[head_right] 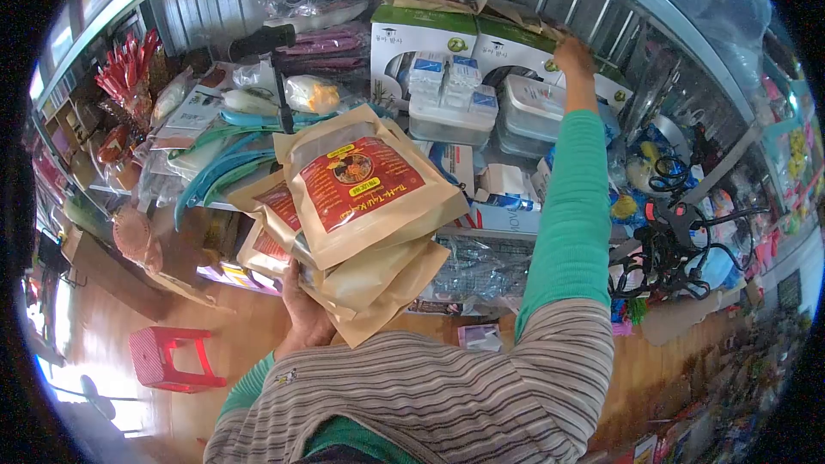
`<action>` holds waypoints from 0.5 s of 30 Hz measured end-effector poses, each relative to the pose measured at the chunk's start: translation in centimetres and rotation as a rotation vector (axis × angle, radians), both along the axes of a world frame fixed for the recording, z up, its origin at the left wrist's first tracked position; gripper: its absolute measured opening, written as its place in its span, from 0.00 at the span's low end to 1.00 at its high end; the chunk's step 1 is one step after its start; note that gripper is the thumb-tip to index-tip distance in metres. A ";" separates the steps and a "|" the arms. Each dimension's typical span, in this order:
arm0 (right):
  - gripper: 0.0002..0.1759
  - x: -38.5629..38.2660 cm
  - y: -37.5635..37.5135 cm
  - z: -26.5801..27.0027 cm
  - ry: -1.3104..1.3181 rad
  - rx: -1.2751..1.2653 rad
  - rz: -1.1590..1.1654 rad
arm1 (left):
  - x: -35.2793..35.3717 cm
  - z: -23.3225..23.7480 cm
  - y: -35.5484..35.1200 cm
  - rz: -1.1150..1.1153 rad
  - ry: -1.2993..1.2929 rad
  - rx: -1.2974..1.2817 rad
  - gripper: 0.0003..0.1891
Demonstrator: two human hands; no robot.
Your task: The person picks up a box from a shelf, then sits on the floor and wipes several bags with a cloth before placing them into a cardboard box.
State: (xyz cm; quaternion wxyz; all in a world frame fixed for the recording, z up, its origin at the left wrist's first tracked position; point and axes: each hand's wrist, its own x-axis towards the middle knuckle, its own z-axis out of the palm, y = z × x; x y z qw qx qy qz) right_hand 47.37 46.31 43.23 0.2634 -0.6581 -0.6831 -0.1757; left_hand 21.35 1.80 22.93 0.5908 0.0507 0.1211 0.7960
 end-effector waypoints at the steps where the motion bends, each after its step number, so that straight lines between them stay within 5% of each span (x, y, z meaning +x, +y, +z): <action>1: 0.19 0.4 0.2 0.1 -0.012 -0.067 0.011 | 0.0 0.0 0.0 -0.002 -0.002 -0.002 0.27; 8: 0.25 -3.2 -5.6 0.9 0.065 0.120 0.289 | -0.3 -0.7 0.0 -0.019 -0.013 -0.014 0.26; 12: 0.17 -7.6 -18.4 0.7 0.198 0.207 1.086 | -0.3 0.5 0.0 -0.084 -0.047 0.009 0.26; 15: 0.25 -10.0 -29.9 -0.8 -0.030 0.048 1.211 | 0.0 1.1 0.2 -0.080 -0.065 0.096 0.26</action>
